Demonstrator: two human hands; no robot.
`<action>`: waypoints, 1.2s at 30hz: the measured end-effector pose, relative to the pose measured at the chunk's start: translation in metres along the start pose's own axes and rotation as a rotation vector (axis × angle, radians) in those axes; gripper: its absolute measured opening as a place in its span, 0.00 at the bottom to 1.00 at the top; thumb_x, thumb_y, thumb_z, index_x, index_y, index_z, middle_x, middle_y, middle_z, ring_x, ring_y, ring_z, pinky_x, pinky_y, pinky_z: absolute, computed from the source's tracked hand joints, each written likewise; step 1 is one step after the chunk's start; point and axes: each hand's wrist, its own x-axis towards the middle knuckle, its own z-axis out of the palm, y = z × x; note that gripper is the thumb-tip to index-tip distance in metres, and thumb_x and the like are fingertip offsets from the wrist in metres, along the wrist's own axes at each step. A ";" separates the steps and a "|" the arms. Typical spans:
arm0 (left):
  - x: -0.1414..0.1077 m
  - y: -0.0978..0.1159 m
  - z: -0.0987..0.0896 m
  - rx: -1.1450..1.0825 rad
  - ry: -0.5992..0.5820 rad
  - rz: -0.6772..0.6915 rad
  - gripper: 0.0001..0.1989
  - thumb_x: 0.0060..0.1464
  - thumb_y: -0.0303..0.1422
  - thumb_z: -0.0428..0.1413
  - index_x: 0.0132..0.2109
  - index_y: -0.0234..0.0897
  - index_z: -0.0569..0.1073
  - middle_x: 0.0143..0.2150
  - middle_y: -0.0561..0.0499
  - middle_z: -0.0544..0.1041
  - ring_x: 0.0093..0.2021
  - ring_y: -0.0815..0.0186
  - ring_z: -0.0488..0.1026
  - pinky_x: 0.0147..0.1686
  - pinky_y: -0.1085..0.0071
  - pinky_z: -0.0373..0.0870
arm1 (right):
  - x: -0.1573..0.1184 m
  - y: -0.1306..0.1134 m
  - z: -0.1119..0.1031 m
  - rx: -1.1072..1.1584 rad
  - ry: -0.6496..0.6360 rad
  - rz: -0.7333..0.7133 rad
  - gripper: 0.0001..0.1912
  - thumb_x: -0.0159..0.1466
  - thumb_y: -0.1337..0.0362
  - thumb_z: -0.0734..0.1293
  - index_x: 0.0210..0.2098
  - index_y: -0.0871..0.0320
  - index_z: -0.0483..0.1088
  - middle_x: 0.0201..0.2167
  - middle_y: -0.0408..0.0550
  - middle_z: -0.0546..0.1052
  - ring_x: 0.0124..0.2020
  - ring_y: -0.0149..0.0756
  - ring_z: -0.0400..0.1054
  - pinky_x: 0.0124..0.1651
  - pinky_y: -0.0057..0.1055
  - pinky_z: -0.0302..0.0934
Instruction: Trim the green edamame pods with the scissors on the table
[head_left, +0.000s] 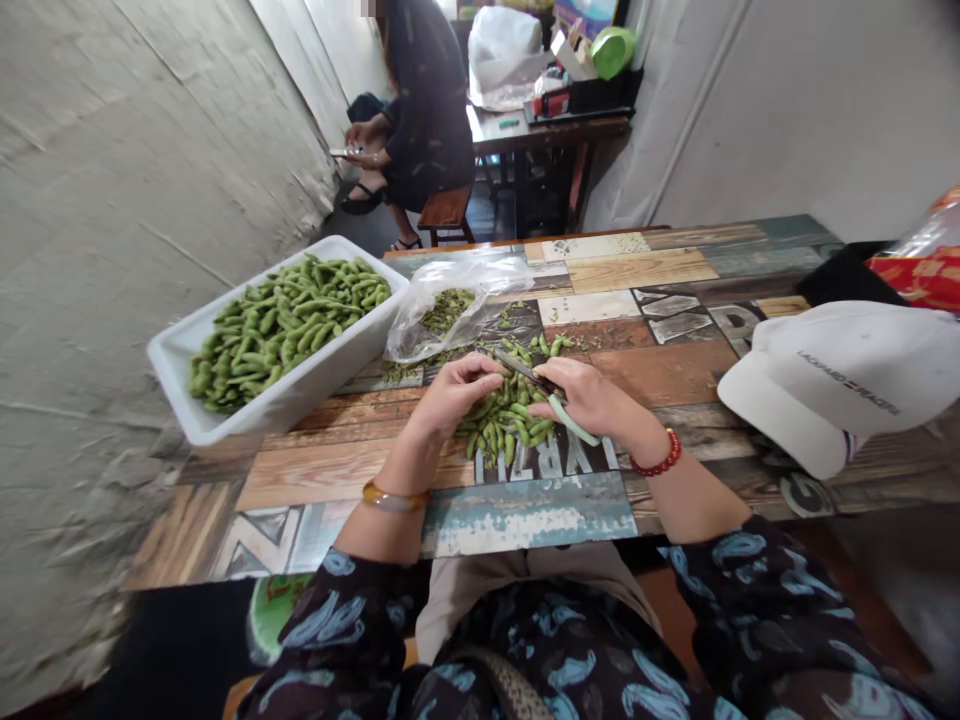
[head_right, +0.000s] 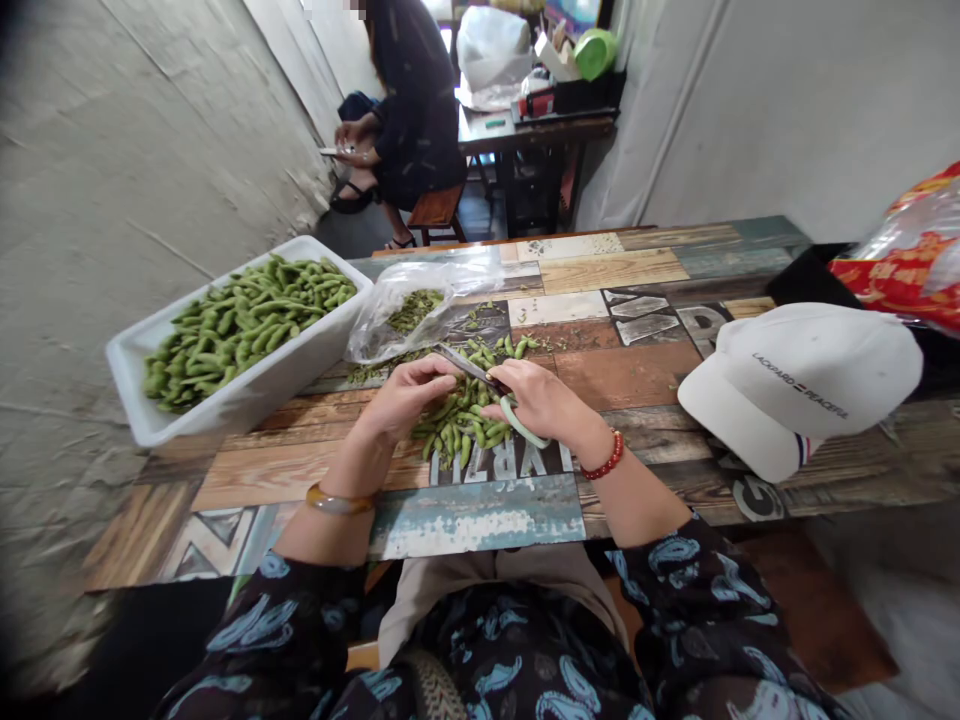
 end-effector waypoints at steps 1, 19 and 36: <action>0.000 0.001 0.000 0.010 0.045 0.020 0.12 0.44 0.38 0.68 0.33 0.34 0.79 0.30 0.51 0.74 0.31 0.70 0.67 0.31 0.75 0.62 | 0.001 0.001 -0.001 0.012 0.043 0.013 0.14 0.63 0.57 0.71 0.43 0.58 0.68 0.38 0.53 0.75 0.41 0.46 0.70 0.44 0.41 0.67; -0.001 0.005 0.007 -0.536 0.217 -0.078 0.18 0.39 0.34 0.71 0.33 0.33 0.72 0.25 0.58 0.70 0.21 0.78 0.63 0.23 0.80 0.61 | 0.002 0.003 0.014 0.015 0.209 0.047 0.18 0.64 0.53 0.69 0.46 0.60 0.70 0.38 0.55 0.76 0.40 0.47 0.73 0.44 0.44 0.70; -0.005 -0.003 0.023 -0.593 0.007 -0.090 0.17 0.45 0.33 0.69 0.41 0.30 0.76 0.32 0.48 0.80 0.27 0.71 0.76 0.30 0.76 0.72 | 0.002 -0.002 0.018 -0.132 0.165 -0.067 0.22 0.63 0.53 0.70 0.50 0.60 0.66 0.41 0.56 0.73 0.43 0.50 0.66 0.47 0.47 0.66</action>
